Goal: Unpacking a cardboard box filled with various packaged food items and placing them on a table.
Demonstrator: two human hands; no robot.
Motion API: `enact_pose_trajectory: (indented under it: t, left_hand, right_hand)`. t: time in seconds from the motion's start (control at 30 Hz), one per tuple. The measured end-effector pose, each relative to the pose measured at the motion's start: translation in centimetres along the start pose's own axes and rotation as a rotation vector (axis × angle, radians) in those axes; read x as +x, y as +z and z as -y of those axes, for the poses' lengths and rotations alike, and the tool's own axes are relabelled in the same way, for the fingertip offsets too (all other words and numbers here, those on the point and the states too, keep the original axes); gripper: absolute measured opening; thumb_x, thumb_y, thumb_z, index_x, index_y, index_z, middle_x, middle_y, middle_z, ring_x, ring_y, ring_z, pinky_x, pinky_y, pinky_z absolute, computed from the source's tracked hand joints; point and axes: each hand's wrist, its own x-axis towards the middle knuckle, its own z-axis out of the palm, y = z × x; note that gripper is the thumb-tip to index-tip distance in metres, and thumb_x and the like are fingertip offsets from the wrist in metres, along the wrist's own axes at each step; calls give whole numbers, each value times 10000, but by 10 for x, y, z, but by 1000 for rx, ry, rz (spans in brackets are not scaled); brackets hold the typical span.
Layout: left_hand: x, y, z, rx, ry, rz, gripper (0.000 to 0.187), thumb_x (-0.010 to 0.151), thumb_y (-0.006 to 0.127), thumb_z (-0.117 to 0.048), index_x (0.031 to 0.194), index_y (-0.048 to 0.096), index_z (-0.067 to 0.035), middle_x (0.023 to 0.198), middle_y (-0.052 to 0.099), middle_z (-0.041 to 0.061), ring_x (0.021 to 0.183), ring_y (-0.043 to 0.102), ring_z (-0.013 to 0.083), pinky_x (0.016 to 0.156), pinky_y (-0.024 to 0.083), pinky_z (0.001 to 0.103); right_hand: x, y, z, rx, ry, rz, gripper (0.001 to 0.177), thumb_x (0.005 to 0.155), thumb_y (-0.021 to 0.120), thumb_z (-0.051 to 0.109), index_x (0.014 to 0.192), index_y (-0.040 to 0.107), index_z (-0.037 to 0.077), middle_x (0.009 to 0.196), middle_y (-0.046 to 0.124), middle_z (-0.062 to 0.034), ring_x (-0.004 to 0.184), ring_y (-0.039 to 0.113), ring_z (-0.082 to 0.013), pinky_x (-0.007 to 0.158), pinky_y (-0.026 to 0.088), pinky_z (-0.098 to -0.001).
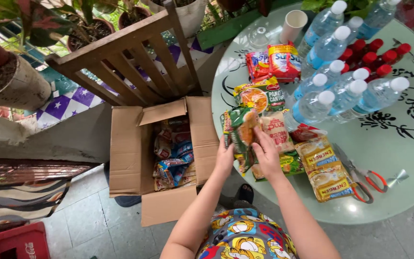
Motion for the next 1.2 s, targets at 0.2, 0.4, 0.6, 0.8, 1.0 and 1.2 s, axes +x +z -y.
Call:
enact_pose_trajectory:
  t: [0.2,0.4,0.6,0.8,1.0,1.2]
  left_hand:
    - [-14,-2,-18,-202,-30,98,401,1065,542,-122,1450,482,-29,1127,654,39,971,632,115,824,551,283]
    - [-18,14,-28,-201,-125,142,344,1083,526,-199,1380,549,-26,1200,682,51,1044,664,109,894,550,262]
    - [22,23,-38,400,156,136,344,1089,570,-208,1341,595,23,1192,725,156,1060,650,227,940,524,357]
    - [69,84,-116,1123,495,6,420,1000,607,-248,1361,540,-44,1283,658,214,1161,616,418,933,494,473]
    - [141,110,-33,1669,957,-89,589,879,626,-125,1457,526,-78,1480,558,176,1384,559,366,1122,479,543]
    - [146,97,11,1674,867,134,605,874,637,-154,1472,544,-160,1552,487,151,1394,504,331,1000,406,625]
  right_hand:
    - [-5,-13,-11,-347,102,-131,1012,751,836,185,1615,321,71,1554,385,-234,1463,367,-367,1205,311,-413]
    - [9,-23,-34,225,327,-88,1093,805,844,355,1638,209,46,1603,428,-171,1466,442,-287,1209,345,-407]
    - [23,-28,-38,333,430,-275,1070,823,852,335,1610,200,16,1573,433,-145,1419,469,-281,1167,378,-390]
    - [13,-48,-12,1132,432,-44,847,954,747,274,1641,315,31,1501,501,-105,1301,565,-218,1062,484,-387]
    - [9,-54,9,1231,483,-92,759,957,667,268,1608,332,65,1524,520,-81,1339,563,-209,1113,472,-372]
    - [9,-49,-22,1127,468,-274,669,1013,604,207,1598,338,19,1526,506,-113,1366,536,-247,1131,459,-409]
